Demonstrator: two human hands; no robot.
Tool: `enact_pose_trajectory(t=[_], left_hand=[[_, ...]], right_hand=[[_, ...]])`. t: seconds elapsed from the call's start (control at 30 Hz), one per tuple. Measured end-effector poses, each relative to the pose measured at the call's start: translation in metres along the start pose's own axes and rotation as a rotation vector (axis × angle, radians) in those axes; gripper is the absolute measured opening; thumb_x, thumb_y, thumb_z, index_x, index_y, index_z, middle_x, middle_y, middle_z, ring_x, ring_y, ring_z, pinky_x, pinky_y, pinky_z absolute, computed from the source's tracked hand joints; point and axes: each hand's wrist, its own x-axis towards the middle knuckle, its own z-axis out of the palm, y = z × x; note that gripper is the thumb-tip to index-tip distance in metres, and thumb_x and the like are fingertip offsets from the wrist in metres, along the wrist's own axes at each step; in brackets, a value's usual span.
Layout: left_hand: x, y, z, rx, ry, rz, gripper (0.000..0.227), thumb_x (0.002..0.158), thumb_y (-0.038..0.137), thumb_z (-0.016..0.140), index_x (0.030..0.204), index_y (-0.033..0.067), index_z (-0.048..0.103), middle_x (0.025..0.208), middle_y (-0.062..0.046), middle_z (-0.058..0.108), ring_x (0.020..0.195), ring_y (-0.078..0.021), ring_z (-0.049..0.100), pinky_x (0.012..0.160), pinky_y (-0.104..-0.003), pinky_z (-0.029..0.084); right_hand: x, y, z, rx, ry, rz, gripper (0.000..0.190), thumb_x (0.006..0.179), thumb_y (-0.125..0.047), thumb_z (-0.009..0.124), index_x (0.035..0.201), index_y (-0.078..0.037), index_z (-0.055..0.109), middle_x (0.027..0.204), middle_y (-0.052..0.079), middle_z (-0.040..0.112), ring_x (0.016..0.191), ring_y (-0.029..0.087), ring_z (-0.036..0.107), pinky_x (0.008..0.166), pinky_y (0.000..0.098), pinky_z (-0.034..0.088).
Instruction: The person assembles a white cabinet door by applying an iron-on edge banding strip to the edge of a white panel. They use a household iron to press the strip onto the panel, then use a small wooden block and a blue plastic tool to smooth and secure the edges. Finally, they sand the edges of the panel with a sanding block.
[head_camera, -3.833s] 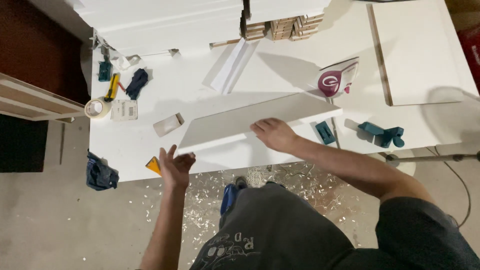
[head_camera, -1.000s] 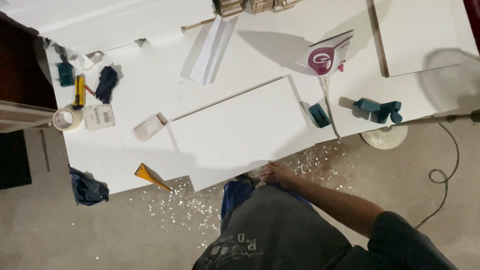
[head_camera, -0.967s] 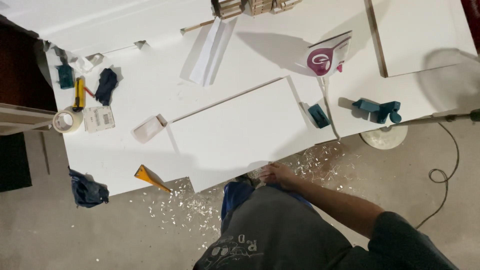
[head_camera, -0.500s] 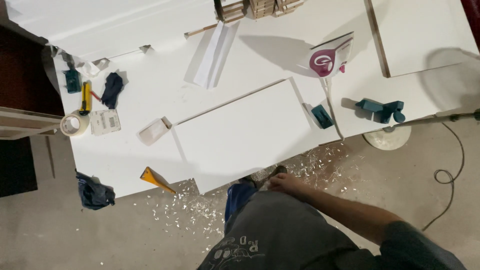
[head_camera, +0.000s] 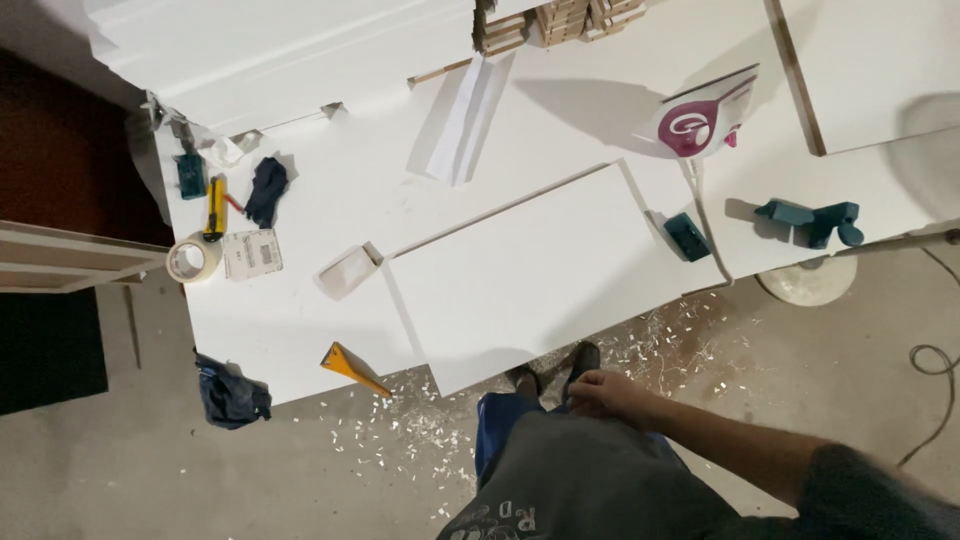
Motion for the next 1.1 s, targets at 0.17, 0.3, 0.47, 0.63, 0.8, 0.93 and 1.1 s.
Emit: enact_pose_trajectory(t=[0.17, 0.3, 0.47, 0.63, 0.8, 0.93, 1.1], left_hand=[[0.021, 0.007, 0.023, -0.081, -0.056, 0.054, 0.023, 0.099, 0.023, 0.065, 0.122, 0.0201, 0.068, 0.121, 0.001, 0.071, 0.102, -0.019, 0.07, 0.095, -0.043, 0.055], [0.055, 0.007, 0.04, -0.123, -0.072, 0.097, 0.025, 0.099, 0.024, 0.065, 0.124, 0.0208, 0.068, 0.124, 0.001, 0.071, 0.104, -0.0191, 0.07, 0.096, -0.043, 0.055], [0.13, -0.019, 0.017, -0.105, -0.078, 0.118, 0.028, 0.099, 0.025, 0.065, 0.127, 0.0217, 0.068, 0.127, 0.001, 0.072, 0.106, -0.0192, 0.071, 0.098, -0.044, 0.056], [0.21, -0.049, -0.045, 0.133, 0.666, -0.228, 0.071, 0.095, 0.049, 0.061, 0.15, 0.0138, 0.035, 0.157, -0.012, 0.029, 0.143, -0.0325, 0.024, 0.115, -0.053, 0.021], [0.253, -0.122, -0.048, 0.476, 0.872, -0.15, 0.1, 0.087, 0.077, 0.051, 0.166, 0.0238, 0.019, 0.174, -0.007, 0.006, 0.159, -0.033, 0.004, 0.122, -0.064, 0.004], [0.246, -0.132, -0.064, 0.528, 0.791, -0.217, 0.104, 0.081, 0.051, 0.077, 0.164, 0.0245, 0.021, 0.174, -0.005, 0.003, 0.159, -0.0338, 0.006, 0.123, -0.061, 0.011], [0.213, -0.092, -0.11, 0.418, 0.491, -0.36, 0.09, 0.093, 0.066, 0.048, 0.165, 0.026, 0.011, 0.173, -0.006, -0.005, 0.159, -0.0285, -0.007, 0.126, -0.047, -0.005]], right_hand=[[-0.019, 0.0, 0.011, -0.01, -0.019, -0.008, 0.033, 0.093, -0.021, 0.078, 0.115, 0.002, 0.069, 0.095, 0.019, 0.074, 0.081, 0.027, 0.077, 0.067, 0.0303, 0.063], [0.013, 0.029, -0.014, -0.17, -0.051, -0.039, 0.035, 0.093, -0.031, 0.078, 0.113, -0.004, 0.073, 0.097, 0.016, 0.077, 0.084, 0.024, 0.078, 0.067, 0.0325, 0.065], [-0.001, -0.015, -0.039, -0.351, 0.093, -0.209, 0.03, 0.104, -0.024, 0.054, 0.113, 0.001, 0.068, 0.108, 0.019, 0.074, 0.095, 0.029, 0.073, 0.091, 0.0415, 0.063], [0.053, -0.052, -0.153, -0.708, 0.83, -0.768, 0.016, 0.104, -0.023, 0.062, 0.109, -0.008, 0.066, 0.103, 0.007, 0.068, 0.087, 0.02, 0.06, 0.076, 0.0332, 0.051], [0.085, -0.087, -0.226, -0.999, 1.091, -1.206, 0.033, 0.098, -0.013, 0.064, 0.126, 0.003, 0.067, 0.124, 0.023, 0.063, 0.11, 0.039, 0.056, 0.095, 0.0505, 0.047], [0.079, -0.1, -0.221, -0.922, 0.859, -0.868, 0.05, 0.098, -0.016, 0.058, 0.145, 0.0, 0.046, 0.13, 0.027, 0.059, 0.111, 0.044, 0.055, 0.092, 0.0586, 0.047], [0.053, -0.1, -0.207, -0.662, 0.823, -0.715, 0.062, 0.096, -0.014, 0.069, 0.15, 0.001, 0.043, 0.138, 0.026, 0.051, 0.126, 0.045, 0.045, 0.105, 0.0563, 0.04]])
